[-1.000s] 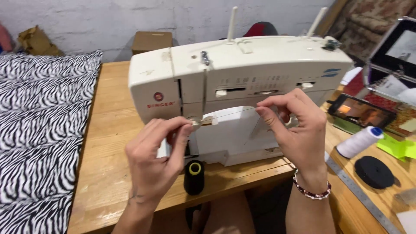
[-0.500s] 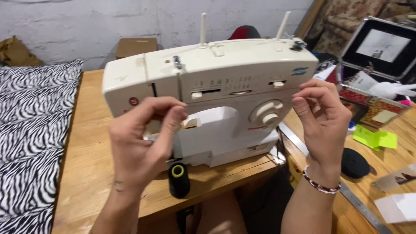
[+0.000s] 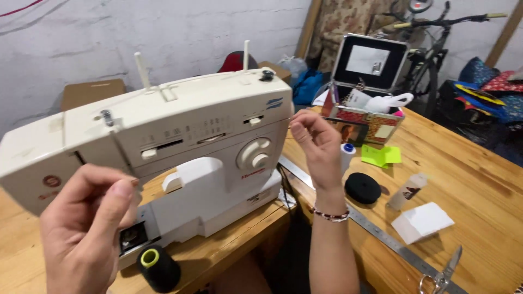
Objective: Preparing a sewing machine by selecting a bobbin from a case, inserting it into the machine, and threading the machine guides.
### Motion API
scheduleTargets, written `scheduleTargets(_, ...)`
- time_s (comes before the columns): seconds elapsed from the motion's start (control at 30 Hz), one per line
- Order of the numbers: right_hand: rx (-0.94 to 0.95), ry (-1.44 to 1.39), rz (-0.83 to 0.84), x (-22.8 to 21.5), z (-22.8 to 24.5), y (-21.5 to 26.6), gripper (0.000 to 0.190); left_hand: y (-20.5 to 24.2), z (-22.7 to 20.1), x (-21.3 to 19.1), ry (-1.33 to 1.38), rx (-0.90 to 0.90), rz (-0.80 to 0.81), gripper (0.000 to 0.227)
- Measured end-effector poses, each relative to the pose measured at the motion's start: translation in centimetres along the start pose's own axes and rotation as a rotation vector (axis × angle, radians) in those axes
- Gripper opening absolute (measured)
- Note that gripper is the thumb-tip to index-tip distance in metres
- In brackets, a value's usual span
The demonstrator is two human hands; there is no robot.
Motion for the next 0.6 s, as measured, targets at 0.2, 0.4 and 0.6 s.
scheduleTargets(0.2, 0.055, -0.051, -0.142, -0.8, -0.9, 0.9, 0.020, -0.4, -1.1, 0.8, -0.293, 0.069, -0.147, 0.012)
scheduleTargets(0.4, -0.049, 0.037, -0.065, 0.8, 0.8, -2.5, 0.014, -1.1, -1.3, 0.8, -0.404, 0.223, -0.094, 0.007)
scheduleTargets(0.6, 0.042, 0.313, 0.067, 3.1, 1.0, -10.1, 0.013, -0.6, -1.6, 0.6, -0.420, 0.275, -0.095, 0.008)
Point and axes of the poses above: each hand's wrist, its own y-axis away from the middle knuckle, its own x-axis out of the palm, z = x × y, the point moved 3 cm from there along -y, towards the middle knuckle, and after that the axes turned 6 degrees about -y, right-handed, at the moved point
